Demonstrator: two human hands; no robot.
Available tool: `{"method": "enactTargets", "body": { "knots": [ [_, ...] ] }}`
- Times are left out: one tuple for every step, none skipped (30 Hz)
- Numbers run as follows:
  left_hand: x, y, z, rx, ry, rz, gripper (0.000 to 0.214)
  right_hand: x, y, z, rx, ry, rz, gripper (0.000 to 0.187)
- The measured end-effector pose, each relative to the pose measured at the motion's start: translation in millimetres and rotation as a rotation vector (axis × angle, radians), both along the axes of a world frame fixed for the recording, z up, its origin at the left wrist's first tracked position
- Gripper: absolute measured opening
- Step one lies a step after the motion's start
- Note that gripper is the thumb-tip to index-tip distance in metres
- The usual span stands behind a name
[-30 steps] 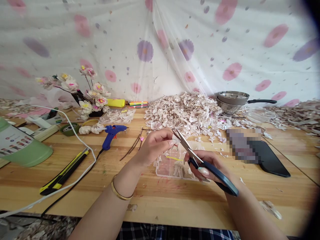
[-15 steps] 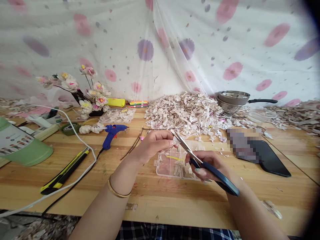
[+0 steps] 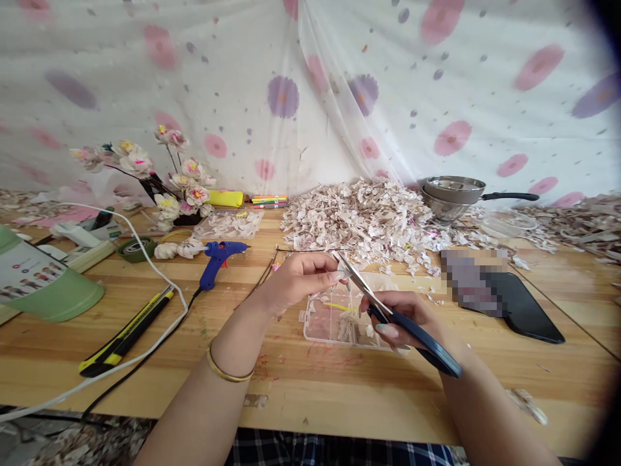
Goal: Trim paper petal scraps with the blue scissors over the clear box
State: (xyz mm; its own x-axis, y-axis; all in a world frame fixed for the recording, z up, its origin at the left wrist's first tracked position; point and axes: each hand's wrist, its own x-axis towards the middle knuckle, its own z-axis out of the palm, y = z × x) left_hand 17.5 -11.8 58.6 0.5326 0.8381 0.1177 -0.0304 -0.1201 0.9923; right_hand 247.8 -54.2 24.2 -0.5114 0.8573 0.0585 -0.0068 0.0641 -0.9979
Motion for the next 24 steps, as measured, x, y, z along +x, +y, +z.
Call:
{"method": "enactTargets", "body": {
  "knots": [
    [0.1,0.0,-0.2,0.012,-0.001,-0.001,0.024,0.5,0.3,-0.8,0.004,0.003,-0.001,0.047],
    [0.3,0.0,-0.5,0.028,0.000,0.002,0.024,1.0,0.6,-1.9,0.010,0.008,0.002,0.047],
    [0.7,0.2,-0.8,0.047,0.003,0.008,0.024,1.7,0.9,-3.2,0.017,0.015,0.009,0.047],
    [1.3,0.4,-1.1,0.067,0.009,0.015,0.023,2.3,1.1,-4.6,0.031,0.025,0.017,0.047],
    [2.0,0.6,-1.3,0.087,0.015,0.024,0.022,3.0,1.2,-6.0,0.050,0.036,0.025,0.047],
    [2.9,0.9,-1.4,0.106,0.022,0.032,0.022,3.5,1.2,-7.2,0.069,0.047,0.035,0.047],
    [3.7,1.0,-1.3,0.123,0.023,0.038,0.021,4.0,1.0,-8.3,0.085,0.058,0.045,0.048],
    [4.4,1.2,-1.2,0.137,0.023,0.042,0.021,4.4,0.8,-9.1,0.097,0.068,0.055,0.048],
    [4.9,1.2,-1.0,0.146,0.024,0.045,0.022,4.7,0.5,-9.7,0.099,0.077,0.069,0.049],
    [5.3,1.2,-0.8,0.151,0.027,0.049,0.022,4.9,0.1,-10.0,0.090,0.081,0.087,0.049],
    [5.4,1.1,-0.6,0.155,0.031,0.054,0.022,5.0,-0.1,-10.1,0.077,0.082,0.104,0.049],
    [5.4,0.9,-0.4,0.158,0.035,0.059,0.022,5.0,-0.3,-10.1,0.066,0.083,0.116,0.049],
    [5.1,0.7,-0.4,0.159,0.036,0.063,0.021,5.0,-0.4,-10.1,0.058,0.083,0.123,0.048],
    [4.7,0.5,-0.4,0.161,0.035,0.062,0.021,4.9,-0.4,-10.0,0.055,0.084,0.127,0.048],
    [4.3,0.4,-0.4,0.162,0.029,0.058,0.020,4.9,-0.4,-10.0,0.055,0.086,0.129,0.048],
    [3.8,0.3,-0.5,0.162,0.024,0.050,0.020,5.0,-0.2,-10.2,0.058,0.090,0.133,0.048],
    [3.4,0.3,-0.6,0.159,0.022,0.041,0.019,5.3,0.0,-10.7,0.059,0.092,0.138,0.048],
    [3.0,0.4,-0.6,0.155,0.022,0.034,0.019,5.7,0.3,-11.4,0.060,0.094,0.144,0.048],
    [2.8,0.5,-0.6,0.151,0.024,0.029,0.018,6.3,0.6,-12.3,0.059,0.094,0.150,0.048],
    [2.6,0.6,-0.6,0.146,0.025,0.027,0.018,7.0,1.0,-13.4,0.051,0.095,0.153,0.047],
    [2.5,0.8,-0.5,0.140,0.026,0.026,0.017,7.7,1.2,-14.6,0.036,0.094,0.154,0.045],
    [2.6,0.9,-0.5,0.134,0.025,0.027,0.017,8.3,1.5,-15.7,0.020,0.095,0.154,0.043],
    [2.6,0.9,-0.4,0.129,0.021,0.031,0.017,8.7,1.7,-16.7,0.006,0.097,0.152,0.042],
    [2.7,0.9,-0.4,0.124,0.017,0.035,0.017,9.0,1.7,-17.4,-0.003,0.098,0.150,0.041]
  ]
}}
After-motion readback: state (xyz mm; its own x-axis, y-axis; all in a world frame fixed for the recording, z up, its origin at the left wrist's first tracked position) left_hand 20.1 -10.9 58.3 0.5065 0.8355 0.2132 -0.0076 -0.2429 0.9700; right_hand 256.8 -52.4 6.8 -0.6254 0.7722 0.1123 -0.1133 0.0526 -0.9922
